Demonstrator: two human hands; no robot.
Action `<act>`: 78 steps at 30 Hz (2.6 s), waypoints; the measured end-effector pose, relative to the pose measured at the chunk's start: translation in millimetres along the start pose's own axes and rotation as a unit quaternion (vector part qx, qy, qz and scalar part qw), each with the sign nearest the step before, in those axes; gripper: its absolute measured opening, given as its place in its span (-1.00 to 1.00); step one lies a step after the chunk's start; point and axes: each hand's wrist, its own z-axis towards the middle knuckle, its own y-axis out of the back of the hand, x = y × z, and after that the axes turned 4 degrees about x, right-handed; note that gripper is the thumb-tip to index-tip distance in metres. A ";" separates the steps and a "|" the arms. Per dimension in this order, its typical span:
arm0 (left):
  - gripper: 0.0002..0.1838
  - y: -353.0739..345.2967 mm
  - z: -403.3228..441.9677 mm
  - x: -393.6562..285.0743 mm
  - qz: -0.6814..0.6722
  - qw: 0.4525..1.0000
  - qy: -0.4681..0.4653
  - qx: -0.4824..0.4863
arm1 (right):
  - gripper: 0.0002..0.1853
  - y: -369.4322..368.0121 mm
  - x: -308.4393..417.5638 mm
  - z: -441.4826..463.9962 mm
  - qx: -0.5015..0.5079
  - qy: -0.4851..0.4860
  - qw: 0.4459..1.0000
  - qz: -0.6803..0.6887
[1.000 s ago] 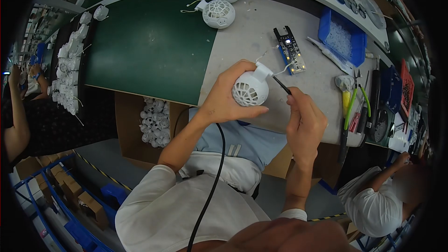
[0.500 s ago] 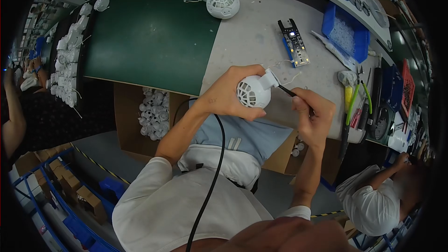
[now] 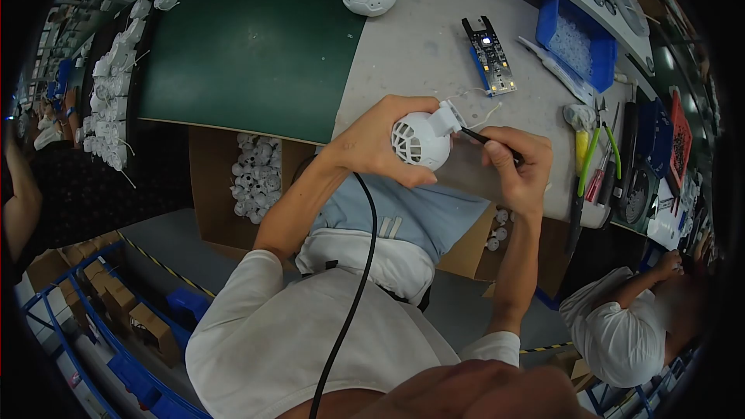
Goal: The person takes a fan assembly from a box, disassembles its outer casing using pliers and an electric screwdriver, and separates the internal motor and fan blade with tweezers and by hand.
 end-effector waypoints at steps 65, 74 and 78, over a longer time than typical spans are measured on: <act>-0.23 -24.1 13.1 9.2 0.330 0.866 -0.234 -0.294 | -0.81 -53.2 71.2 -29.5 -0.134 -0.015 0.932 -0.336; -0.20 -22.6 14.6 11.2 0.306 0.864 -0.250 -0.311 | -0.81 -45.7 83.6 -35.2 -0.145 -0.029 0.934 -0.324; -0.21 -22.1 14.8 14.7 0.312 0.862 -0.247 -0.312 | -0.82 -47.6 81.4 -33.9 -0.128 -0.025 0.935 -0.330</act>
